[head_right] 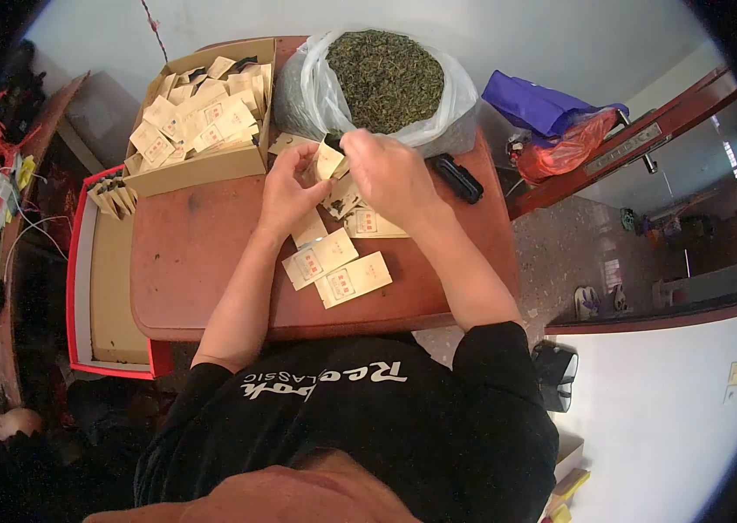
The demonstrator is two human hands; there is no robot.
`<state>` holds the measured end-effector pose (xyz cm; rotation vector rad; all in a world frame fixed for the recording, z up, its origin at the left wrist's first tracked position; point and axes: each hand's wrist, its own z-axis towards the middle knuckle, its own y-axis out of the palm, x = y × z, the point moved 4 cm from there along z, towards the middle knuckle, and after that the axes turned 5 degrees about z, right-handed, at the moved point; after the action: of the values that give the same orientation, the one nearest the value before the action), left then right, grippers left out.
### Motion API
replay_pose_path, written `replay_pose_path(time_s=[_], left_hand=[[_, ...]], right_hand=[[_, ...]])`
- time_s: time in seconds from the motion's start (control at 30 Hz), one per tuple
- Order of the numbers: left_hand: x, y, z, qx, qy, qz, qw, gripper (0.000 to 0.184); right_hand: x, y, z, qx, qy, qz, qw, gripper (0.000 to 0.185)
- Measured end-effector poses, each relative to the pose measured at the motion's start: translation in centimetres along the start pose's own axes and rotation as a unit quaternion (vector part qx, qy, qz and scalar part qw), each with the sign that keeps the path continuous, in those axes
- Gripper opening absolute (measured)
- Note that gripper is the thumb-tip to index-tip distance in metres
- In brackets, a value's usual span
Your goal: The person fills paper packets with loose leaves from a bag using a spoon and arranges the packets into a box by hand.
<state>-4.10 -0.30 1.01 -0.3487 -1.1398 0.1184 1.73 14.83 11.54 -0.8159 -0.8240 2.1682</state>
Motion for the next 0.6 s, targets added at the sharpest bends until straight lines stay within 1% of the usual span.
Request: replay_pose_path(time_s=[0.1, 0.2, 0.3, 0.4, 0.5, 0.6], left_hand=[[0.0, -0.1, -0.1, 0.001, 0.002, 0.001, 1.000, 0.051], [0.0, -0.1, -0.1, 0.001, 0.003, 0.002, 1.000, 0.050], [-0.4, 0.1, 0.0, 0.003, 0.008, -0.005, 1.000, 0.050], [0.0, 0.0, -0.1, 0.002, 0.009, -0.002, 1.000, 0.050], [0.2, -0.2, -0.1, 0.004, 0.008, -0.003, 1.000, 0.051], [0.2, -0.2, -0.1, 0.006, 0.007, -0.006, 1.000, 0.051]], right_hand=[[-0.8, -0.4, -0.4, 0.035, -0.047, -0.004, 0.998, 0.012], [0.0, -2.2, -0.2, 0.065, 0.066, 0.062, 0.994, 0.014], [2.9, -4.1, 0.3, 0.145, 0.163, 0.098, 0.971, 0.021], [6.7, -4.9, 0.6, 0.146, 0.234, 0.087, 0.957, 0.026], [9.1, -4.6, 0.6, 0.058, 0.314, 0.060, 0.946, 0.027], [11.1, -2.4, 0.3, 0.063, 0.341, 0.109, 0.932, 0.027]])
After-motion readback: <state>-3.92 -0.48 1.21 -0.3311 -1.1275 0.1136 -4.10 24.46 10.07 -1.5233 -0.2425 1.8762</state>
